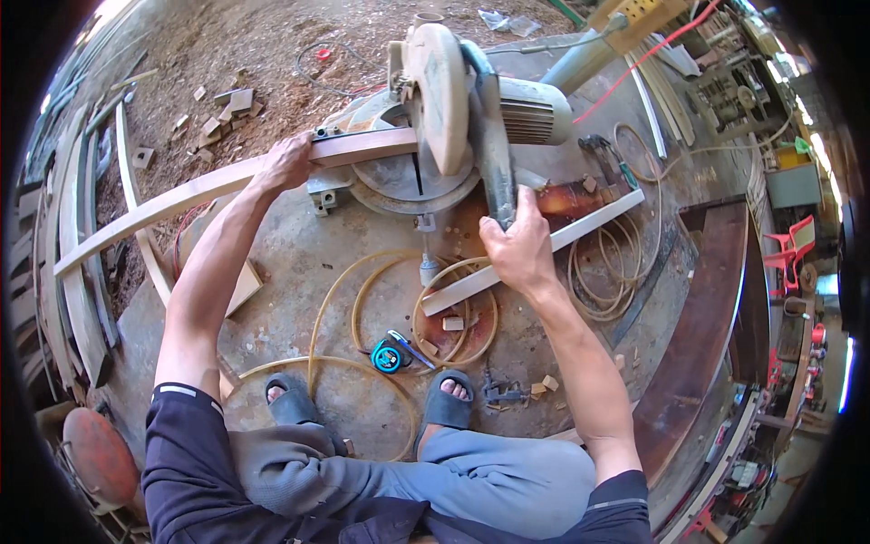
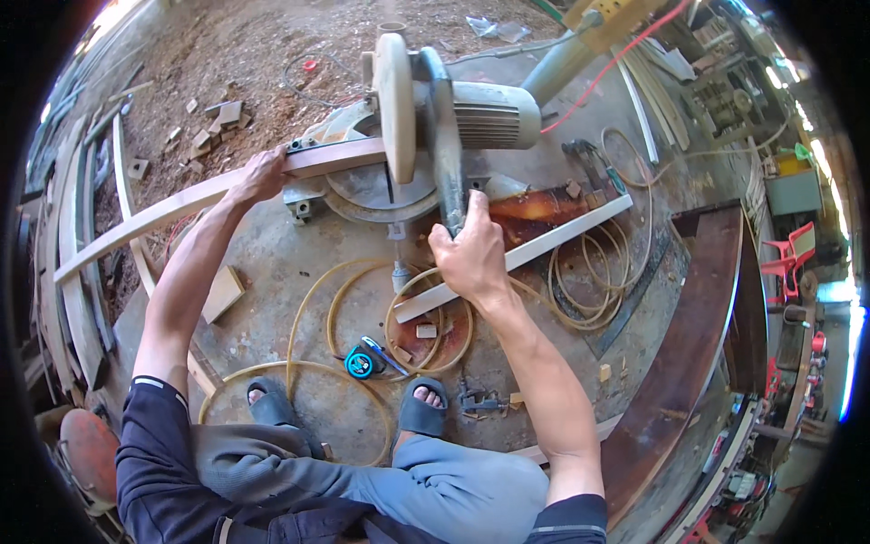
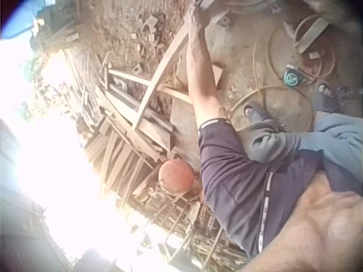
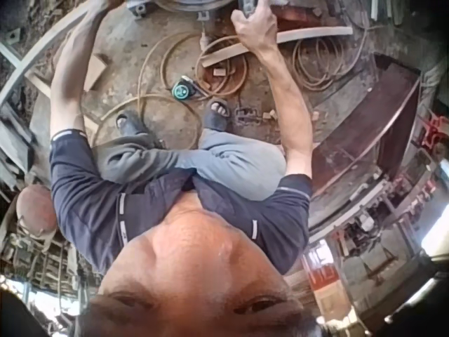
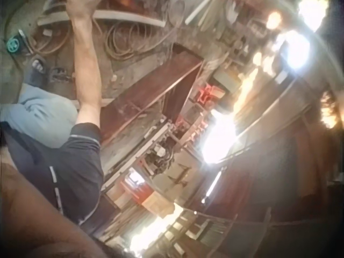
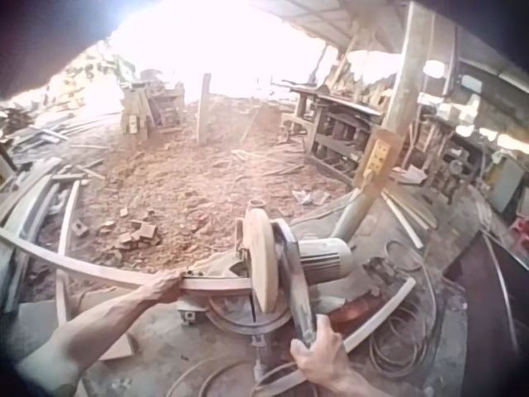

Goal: The person measures wooden planks with a measuring tape, marks them with a pen, and cuts them using a miter saw.

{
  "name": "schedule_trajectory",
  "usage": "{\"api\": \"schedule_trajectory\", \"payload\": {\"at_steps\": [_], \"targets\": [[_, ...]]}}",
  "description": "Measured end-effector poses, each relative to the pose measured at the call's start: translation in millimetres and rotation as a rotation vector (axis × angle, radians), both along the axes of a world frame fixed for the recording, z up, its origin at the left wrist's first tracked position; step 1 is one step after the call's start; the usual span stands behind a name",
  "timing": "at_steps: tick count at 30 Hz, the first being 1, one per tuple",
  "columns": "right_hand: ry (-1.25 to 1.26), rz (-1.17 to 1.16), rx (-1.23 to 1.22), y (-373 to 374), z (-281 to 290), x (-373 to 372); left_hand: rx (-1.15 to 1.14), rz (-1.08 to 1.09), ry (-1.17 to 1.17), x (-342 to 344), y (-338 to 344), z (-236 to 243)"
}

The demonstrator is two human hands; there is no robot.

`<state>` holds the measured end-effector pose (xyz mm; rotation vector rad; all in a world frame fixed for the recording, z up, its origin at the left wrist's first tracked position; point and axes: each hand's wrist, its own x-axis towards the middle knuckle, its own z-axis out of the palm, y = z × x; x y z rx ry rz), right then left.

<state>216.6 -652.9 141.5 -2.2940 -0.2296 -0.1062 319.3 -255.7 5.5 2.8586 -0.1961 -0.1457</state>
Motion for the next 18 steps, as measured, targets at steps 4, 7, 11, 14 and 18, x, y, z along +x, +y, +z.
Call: {"api": "schedule_trajectory", "payload": {"at_steps": [4,7,11,14,18], "targets": [[0.083,-0.011,0.084,2.9,-17.6,-7.1,0.023,-0.021,-0.021,-5.5,-0.5,8.0],[0.053,-0.005,0.118,1.5,-43.0,-12.1,0.026,0.063,0.081,-5.3,-3.5,15.7],[-0.034,-0.03,0.087,-1.5,-75.0,-18.1,0.044,0.048,0.059,-2.2,-7.1,17.6],[-0.05,-0.026,0.142,-3.9,-85.3,-17.0,0.085,0.057,0.049,-0.2,-7.9,10.7],[-0.127,-0.067,0.041,0.0,-67.0,-12.8,0.03,0.098,0.066,-3.1,-6.9,3.8]]}}
